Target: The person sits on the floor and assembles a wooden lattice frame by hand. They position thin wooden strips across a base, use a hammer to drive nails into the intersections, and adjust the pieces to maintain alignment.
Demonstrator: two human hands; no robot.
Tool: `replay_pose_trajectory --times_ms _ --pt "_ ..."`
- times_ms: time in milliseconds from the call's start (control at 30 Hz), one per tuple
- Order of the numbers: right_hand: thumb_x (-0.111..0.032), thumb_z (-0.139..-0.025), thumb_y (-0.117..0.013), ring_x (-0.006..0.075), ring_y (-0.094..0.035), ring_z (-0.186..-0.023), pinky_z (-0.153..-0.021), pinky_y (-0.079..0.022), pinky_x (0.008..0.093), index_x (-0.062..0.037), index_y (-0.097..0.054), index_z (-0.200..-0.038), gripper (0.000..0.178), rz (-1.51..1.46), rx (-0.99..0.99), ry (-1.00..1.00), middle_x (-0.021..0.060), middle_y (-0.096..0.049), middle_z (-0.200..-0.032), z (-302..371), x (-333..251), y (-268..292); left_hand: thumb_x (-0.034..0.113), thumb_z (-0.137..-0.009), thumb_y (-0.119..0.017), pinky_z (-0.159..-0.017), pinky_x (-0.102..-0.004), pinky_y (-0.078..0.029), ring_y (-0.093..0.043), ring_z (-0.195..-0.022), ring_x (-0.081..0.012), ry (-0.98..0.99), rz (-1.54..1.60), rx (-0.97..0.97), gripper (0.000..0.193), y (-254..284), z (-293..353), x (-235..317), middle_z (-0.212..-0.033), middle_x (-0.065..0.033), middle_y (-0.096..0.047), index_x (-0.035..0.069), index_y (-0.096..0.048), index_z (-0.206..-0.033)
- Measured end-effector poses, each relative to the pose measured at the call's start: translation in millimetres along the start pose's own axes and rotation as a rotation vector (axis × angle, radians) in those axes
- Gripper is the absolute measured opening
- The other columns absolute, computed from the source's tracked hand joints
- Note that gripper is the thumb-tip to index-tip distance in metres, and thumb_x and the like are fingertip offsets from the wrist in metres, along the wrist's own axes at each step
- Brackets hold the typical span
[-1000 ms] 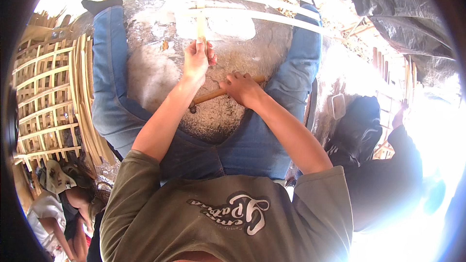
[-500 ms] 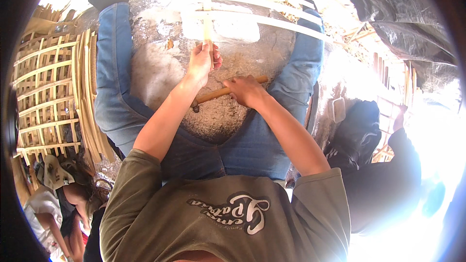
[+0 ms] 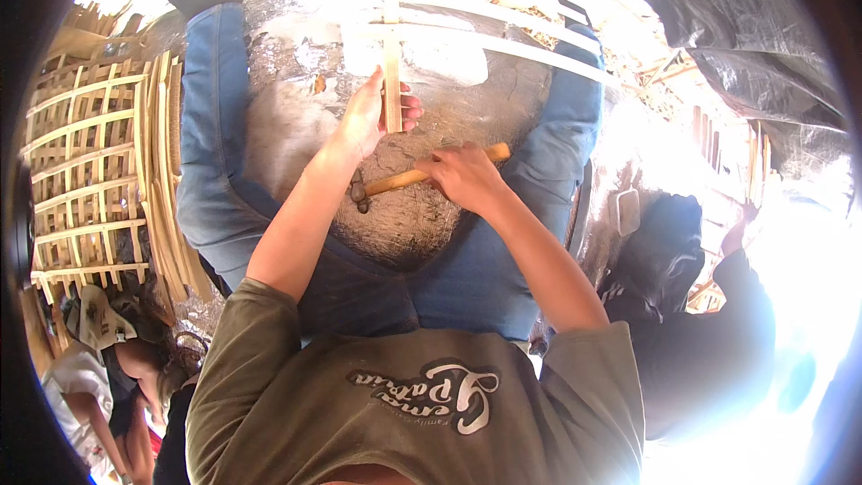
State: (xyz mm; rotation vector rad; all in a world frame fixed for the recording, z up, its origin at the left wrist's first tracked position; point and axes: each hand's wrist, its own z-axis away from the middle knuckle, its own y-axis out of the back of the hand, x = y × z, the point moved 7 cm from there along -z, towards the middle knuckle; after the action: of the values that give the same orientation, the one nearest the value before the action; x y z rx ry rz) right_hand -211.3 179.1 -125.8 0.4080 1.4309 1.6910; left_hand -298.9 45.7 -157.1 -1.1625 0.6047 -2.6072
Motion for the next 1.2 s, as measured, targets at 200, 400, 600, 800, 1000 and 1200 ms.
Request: replay_pose_trajectory --times_ms 200,400,600,800,1000,1200 --pt "-0.029 -0.097 -0.063 0.0316 -0.070 -0.082 -0.075 -0.057 0.0434 -0.0193 -0.071 -0.124 0.029 -0.089 -0.110 -0.221 0.0094 -0.070 -0.085 37 -18 58 0.057 -0.107 -0.037 -0.090 -0.0387 -0.056 -0.070 -0.097 -0.0227 0.033 -0.651 0.022 0.068 21 23 47 -0.111 -0.0155 -0.070 0.000 -0.049 -0.143" --pt "-0.026 -0.101 -0.059 0.0281 -0.069 -0.076 -0.072 -0.054 0.0400 -0.0043 -0.069 -0.112 0.027 -0.482 0.028 -0.181 0.0117 -0.070 -0.086 84 -8 84 0.052 -0.106 -0.045 -0.088 -0.0347 -0.054 -0.069 -0.099 -0.0200 -0.187 -0.794 0.127 0.061 59 28 87 -0.116 -0.0141 -0.070 0.001 -0.052 -0.139" --pt "-0.026 -0.110 -0.046 0.0067 -0.047 -0.061 -0.052 -0.041 0.0222 -0.0020 -0.055 -0.127 0.031 -1.706 0.115 -0.379 0.0103 -0.066 -0.086 91 -11 54 0.040 -0.110 -0.039 -0.084 -0.0337 -0.057 -0.070 -0.096 -0.0208 -0.129 -0.625 0.098 0.049 30 14 52 -0.114 -0.0164 -0.070 -0.001 -0.053 -0.133" --pt "-0.025 -0.109 -0.046 0.0036 -0.041 -0.065 -0.049 -0.034 0.0169 -0.0038 -0.048 -0.138 0.036 -2.345 0.535 -0.438 -0.0015 -0.043 -0.088 68 7 48 0.035 -0.112 -0.033 -0.066 -0.0307 -0.057 -0.068 -0.079 -0.0198 -0.093 -0.071 0.087 0.040 -14 15 0 -0.095 -0.0164 -0.069 0.000 -0.052 -0.117" --pt "-0.021 -0.110 -0.042 0.0048 -0.045 -0.066 -0.051 -0.041 0.0175 0.0005 -0.050 -0.127 0.029 -2.855 0.638 -0.502 -0.0015 -0.047 -0.082 64 57 10 0.041 -0.112 -0.035 -0.050 -0.0302 -0.048 -0.053 -0.053 -0.0135 -0.257 -0.102 0.073 0.041 -9 -6 -3 -0.075 -0.0103 -0.064 0.004 -0.051 -0.105" --pt "-0.017 -0.110 -0.038 0.0062 -0.045 -0.063 -0.048 -0.041 0.0171 0.0071 -0.044 -0.128 0.031 -2.888 0.596 -0.572 0.0004 -0.045 -0.080 46 86 5 0.041 -0.111 -0.039 -0.045 -0.0269 -0.039 -0.045 -0.046 -0.0105 -0.347 -0.090 0.001 0.039 -9 -8 -5 -0.068 -0.0090 -0.062 0.006 -0.051 -0.099"
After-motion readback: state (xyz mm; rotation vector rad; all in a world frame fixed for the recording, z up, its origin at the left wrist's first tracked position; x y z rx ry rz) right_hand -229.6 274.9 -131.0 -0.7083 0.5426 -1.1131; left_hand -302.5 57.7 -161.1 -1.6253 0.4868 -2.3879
